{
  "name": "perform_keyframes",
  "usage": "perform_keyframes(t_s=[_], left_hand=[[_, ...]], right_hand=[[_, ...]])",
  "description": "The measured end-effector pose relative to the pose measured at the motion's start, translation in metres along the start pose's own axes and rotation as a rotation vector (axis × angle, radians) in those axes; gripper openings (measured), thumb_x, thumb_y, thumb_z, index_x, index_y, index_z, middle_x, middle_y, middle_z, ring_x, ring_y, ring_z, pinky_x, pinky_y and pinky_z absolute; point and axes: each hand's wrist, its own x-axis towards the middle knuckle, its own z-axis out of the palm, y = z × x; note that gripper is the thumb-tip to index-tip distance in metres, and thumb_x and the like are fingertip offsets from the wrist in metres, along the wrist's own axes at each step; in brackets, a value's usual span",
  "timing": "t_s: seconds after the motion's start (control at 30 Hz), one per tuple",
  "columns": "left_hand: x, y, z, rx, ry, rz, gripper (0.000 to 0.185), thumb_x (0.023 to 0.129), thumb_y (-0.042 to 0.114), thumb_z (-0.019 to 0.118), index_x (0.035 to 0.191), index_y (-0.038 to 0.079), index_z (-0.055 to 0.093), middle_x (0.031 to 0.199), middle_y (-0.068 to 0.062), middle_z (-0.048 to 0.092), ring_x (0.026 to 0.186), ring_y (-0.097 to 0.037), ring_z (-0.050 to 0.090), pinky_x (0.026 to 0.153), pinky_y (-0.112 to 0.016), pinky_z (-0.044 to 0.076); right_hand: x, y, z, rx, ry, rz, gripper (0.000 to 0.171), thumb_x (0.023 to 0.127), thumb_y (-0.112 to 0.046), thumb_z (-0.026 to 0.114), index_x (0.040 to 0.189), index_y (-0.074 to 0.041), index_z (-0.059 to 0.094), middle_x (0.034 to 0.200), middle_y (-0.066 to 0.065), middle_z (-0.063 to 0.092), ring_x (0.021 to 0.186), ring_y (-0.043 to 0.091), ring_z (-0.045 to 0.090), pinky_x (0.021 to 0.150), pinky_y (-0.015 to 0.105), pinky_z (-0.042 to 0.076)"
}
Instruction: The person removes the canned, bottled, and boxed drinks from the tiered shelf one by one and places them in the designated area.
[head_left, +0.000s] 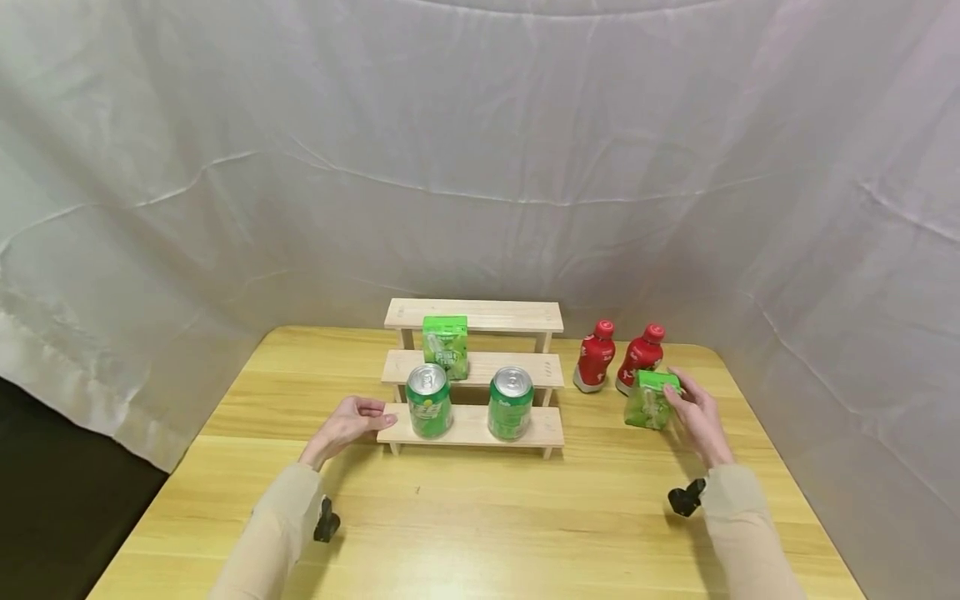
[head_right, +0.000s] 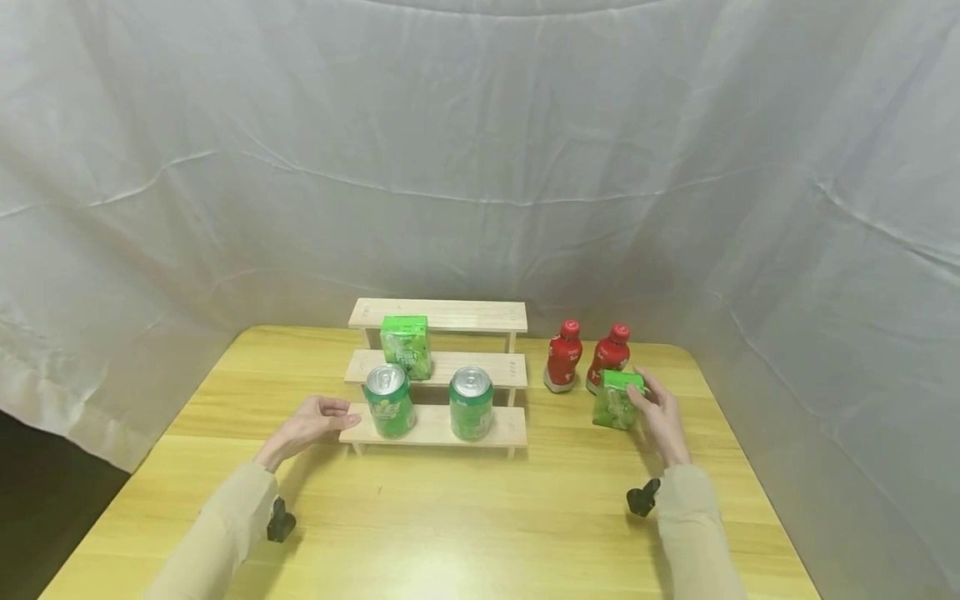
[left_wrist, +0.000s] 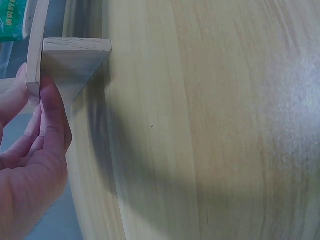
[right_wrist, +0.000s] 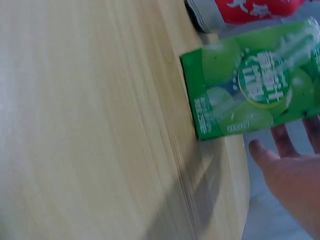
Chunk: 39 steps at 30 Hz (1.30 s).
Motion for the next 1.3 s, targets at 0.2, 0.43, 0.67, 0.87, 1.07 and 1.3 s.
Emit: perform_keyframes(t_s=[0.2, 0.43, 0.67, 0.87, 1.07, 1.3], left_hand=[[-0.001, 0.003, 0.000, 0.005, -0.002, 0.002, 0.057, 0.093, 0.016, 0.071, 0.133, -0.018, 0.048, 0.124, -0.031, 0.060, 0.106, -0.027, 0.063, 0.097, -0.038, 0.056], [-0.001, 0.002, 0.000, -0.007, -0.008, 0.004, 0.057, 0.093, 0.014, 0.071, 0.133, -0.019, 0.047, 0.124, -0.031, 0.060, 0.105, -0.025, 0.063, 0.099, -0.041, 0.056], [0.000, 0.002, -0.001, -0.002, -0.004, 0.003, 0.057, 0.093, 0.016, 0.071, 0.133, -0.018, 0.048, 0.125, -0.031, 0.060, 0.107, -0.029, 0.063, 0.099, -0.042, 0.055], [-0.001, 0.002, 0.000, 0.007, -0.013, 0.008, 0.057, 0.093, 0.016, 0.070, 0.132, -0.018, 0.048, 0.125, -0.032, 0.059, 0.107, -0.029, 0.063, 0.100, -0.043, 0.055], [-0.002, 0.003, 0.000, 0.003, -0.015, 0.007, 0.058, 0.093, 0.017, 0.071, 0.133, -0.018, 0.048, 0.125, -0.032, 0.059, 0.107, -0.028, 0.063, 0.098, -0.040, 0.056], [0.000, 0.001, -0.002, 0.010, -0.008, 0.004, 0.057, 0.093, 0.016, 0.071, 0.132, -0.019, 0.048, 0.124, -0.032, 0.059, 0.106, -0.028, 0.063, 0.096, -0.038, 0.056]], right_hand=[[0.000, -0.007, 0.012, -0.193, 0.122, 0.021, 0.062, 0.105, -0.029, 0.052, 0.157, -0.004, 0.029, 0.150, 0.012, 0.044, 0.124, 0.001, 0.045, 0.103, 0.010, 0.037], [0.001, -0.022, 0.034, -0.232, 0.312, -0.159, 0.046, 0.099, -0.012, 0.061, 0.142, 0.000, 0.052, 0.146, 0.023, 0.050, 0.142, 0.033, 0.035, 0.125, 0.052, 0.017], [0.003, -0.051, 0.059, -0.319, 0.243, -0.225, 0.042, 0.101, -0.018, 0.061, 0.139, -0.001, 0.056, 0.142, 0.023, 0.051, 0.140, 0.036, 0.035, 0.121, 0.060, 0.017], [0.006, -0.081, 0.079, -0.414, 0.136, -0.302, 0.037, 0.101, -0.013, 0.058, 0.136, 0.002, 0.057, 0.139, 0.025, 0.053, 0.132, 0.037, 0.046, 0.111, 0.055, 0.035], [0.009, -0.111, 0.093, -0.475, -0.012, -0.301, 0.044, 0.103, -0.023, 0.057, 0.141, 0.000, 0.053, 0.143, 0.025, 0.050, 0.134, 0.043, 0.045, 0.112, 0.064, 0.034], [0.016, -0.146, 0.110, -0.458, -0.190, -0.255, 0.047, 0.103, -0.022, 0.058, 0.145, -0.003, 0.049, 0.151, 0.023, 0.047, 0.140, 0.044, 0.042, 0.119, 0.061, 0.032]])
